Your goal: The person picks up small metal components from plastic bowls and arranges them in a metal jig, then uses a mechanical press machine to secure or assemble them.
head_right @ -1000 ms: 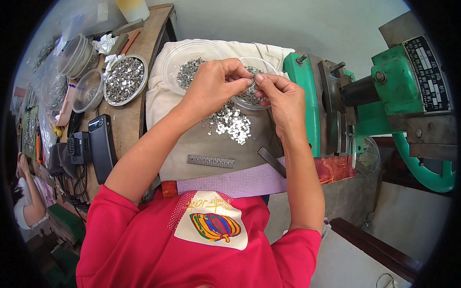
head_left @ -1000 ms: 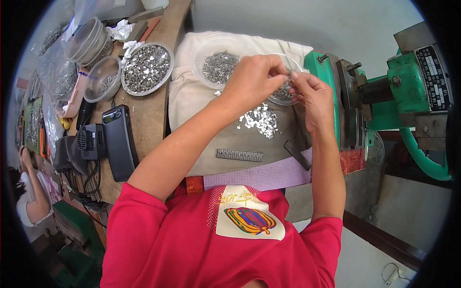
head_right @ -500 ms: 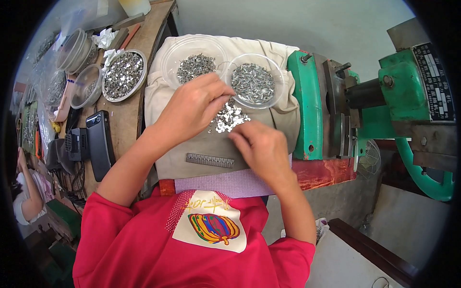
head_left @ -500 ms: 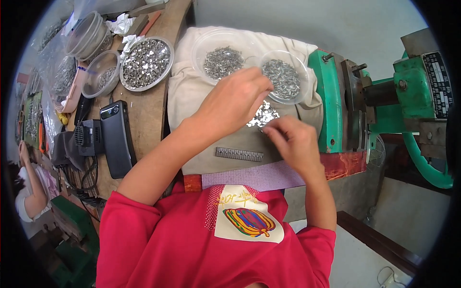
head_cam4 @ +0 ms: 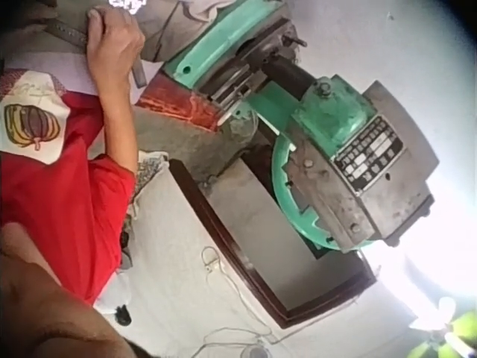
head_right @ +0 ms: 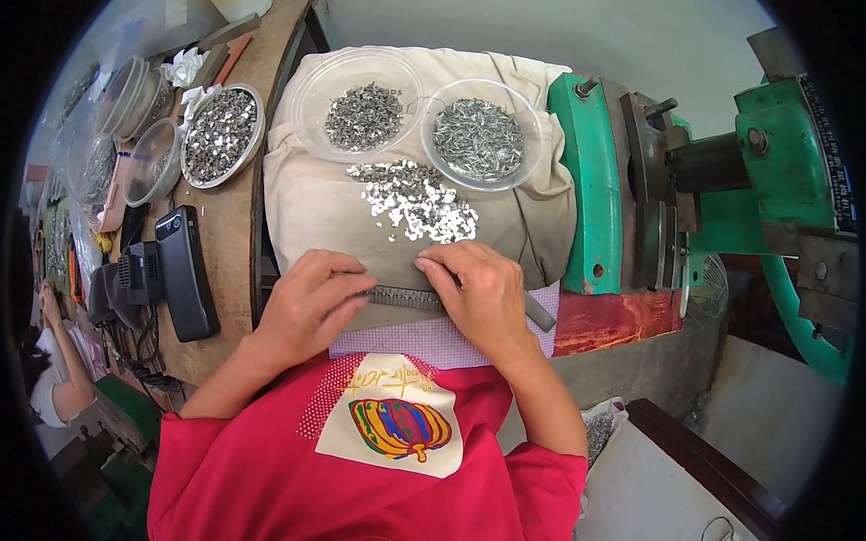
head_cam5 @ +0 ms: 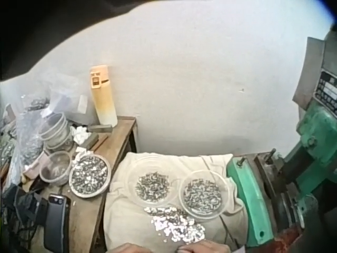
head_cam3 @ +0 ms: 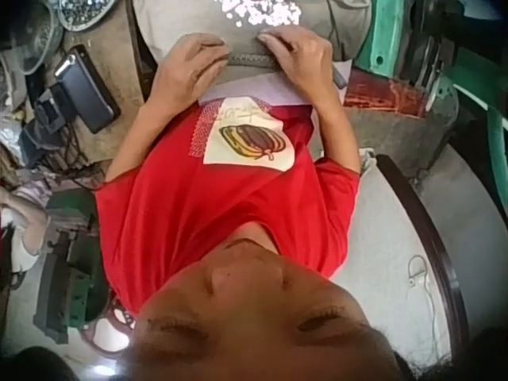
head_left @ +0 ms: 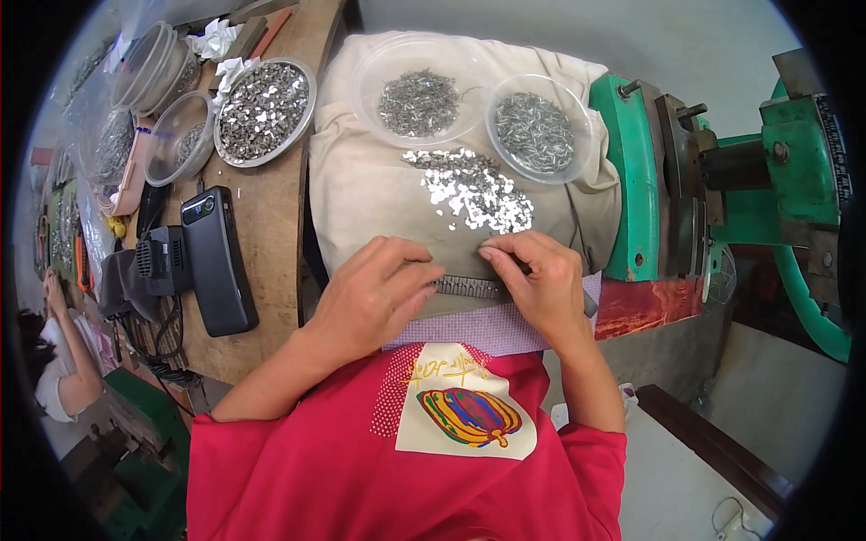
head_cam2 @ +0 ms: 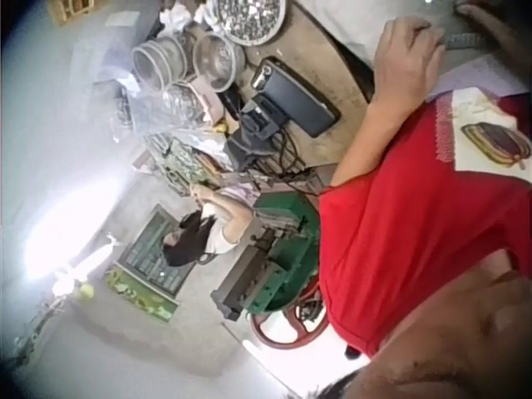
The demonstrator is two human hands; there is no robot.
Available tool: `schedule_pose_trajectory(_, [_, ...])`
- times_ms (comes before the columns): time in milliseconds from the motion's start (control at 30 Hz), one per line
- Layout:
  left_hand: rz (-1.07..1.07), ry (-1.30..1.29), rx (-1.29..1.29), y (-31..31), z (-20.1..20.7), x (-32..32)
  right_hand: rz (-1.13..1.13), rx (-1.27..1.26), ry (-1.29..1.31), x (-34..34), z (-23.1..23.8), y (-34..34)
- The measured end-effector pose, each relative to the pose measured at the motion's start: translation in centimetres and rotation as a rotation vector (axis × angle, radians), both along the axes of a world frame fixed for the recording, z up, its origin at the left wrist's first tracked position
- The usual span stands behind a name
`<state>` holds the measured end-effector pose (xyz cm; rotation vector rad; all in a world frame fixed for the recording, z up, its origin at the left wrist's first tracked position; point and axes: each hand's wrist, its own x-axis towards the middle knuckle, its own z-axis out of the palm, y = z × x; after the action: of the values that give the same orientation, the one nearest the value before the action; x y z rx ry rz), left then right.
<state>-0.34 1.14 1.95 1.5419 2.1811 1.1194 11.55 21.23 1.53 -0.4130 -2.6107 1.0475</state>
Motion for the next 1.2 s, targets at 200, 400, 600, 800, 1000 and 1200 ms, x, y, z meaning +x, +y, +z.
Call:
schedule_pose_trajectory(200, [-0.145,0.238,-0.068,0.8,-0.9,1.3,0.064,0.278,0.063,0.0,-1.2,0.2])
schedule_pose_trajectory(400, [-0.158,0.296,-0.133,0.9,-1.2,1.6,0.025,0.275,0.094,0.1,-1.3,0.2])
schedule_pose_trajectory(600, [-0.034,0.157,-0.092,0.0,-0.7,0.6,-0.022,0.288,0.055,0.4,-1.4,-0.2])
schedule_pose_trajectory(800, [0.085,0.008,-0.076,-1.5,-1.2,-0.4,-0.035,0.339,0.047,0.6,-1.2,-0.8])
schedule_pose_trajectory(1000, [0.103,-0.080,-0.054,-1.5,-1.6,-0.5,-0.036,0.248,0.006,0.3,-0.9,-1.2])
schedule_pose_trajectory(1200, [0.104,-0.122,-0.020,-1.2,-1.9,-0.5,-0.025,0.105,-0.012,-0.6,-0.5,-1.7])
